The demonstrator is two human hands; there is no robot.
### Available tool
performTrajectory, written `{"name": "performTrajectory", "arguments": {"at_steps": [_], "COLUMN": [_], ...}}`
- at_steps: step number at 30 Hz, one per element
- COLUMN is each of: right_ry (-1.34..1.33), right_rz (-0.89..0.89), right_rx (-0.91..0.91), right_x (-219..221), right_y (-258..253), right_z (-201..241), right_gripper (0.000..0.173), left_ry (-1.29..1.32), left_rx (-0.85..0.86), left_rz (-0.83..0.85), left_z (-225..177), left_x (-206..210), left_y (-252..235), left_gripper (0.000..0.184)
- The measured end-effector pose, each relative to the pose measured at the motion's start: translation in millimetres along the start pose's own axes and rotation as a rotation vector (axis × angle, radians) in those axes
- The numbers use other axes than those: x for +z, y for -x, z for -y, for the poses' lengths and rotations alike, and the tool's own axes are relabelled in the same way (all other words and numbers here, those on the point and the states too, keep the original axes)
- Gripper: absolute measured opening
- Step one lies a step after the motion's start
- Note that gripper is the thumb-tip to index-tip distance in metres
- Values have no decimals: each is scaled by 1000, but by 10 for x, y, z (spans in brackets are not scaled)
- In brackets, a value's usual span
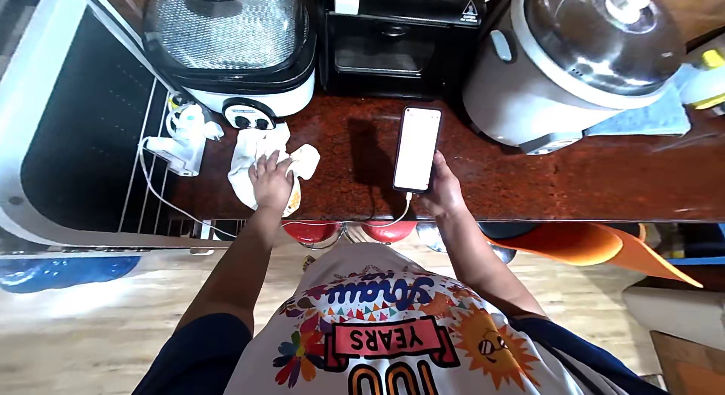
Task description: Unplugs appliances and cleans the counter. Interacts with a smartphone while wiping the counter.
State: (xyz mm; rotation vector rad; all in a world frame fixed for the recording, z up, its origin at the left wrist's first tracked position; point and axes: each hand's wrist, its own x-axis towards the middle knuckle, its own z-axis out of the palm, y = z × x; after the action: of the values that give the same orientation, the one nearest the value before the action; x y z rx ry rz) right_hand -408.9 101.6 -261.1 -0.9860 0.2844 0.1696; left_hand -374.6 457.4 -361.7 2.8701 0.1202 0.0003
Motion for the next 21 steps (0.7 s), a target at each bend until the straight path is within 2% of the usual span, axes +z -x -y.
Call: {"name": "performTrajectory", "arguments": {"at_steps": [3, 7, 11, 21], "right_ry": [-4, -5, 24, 13], "right_rz": [1, -17, -73, -31], "right_rx": [4, 19, 42, 57], "right_x": [-4, 7, 18, 51], "right_y": [-13, -37, -61, -111], "right_z": [-15, -34, -44, -99], "right_gripper": [43, 44, 47, 54], "left_ry": [39, 169, 160, 131], "left_rx": [59, 340, 532, 524], "left_rz": [23, 79, 85, 47], "left_z": [-159, -429, -417, -323], "left_x": [6, 35, 126, 166], "left_y": [214, 576, 566, 464], "left_gripper": [36, 34, 33, 30]}}
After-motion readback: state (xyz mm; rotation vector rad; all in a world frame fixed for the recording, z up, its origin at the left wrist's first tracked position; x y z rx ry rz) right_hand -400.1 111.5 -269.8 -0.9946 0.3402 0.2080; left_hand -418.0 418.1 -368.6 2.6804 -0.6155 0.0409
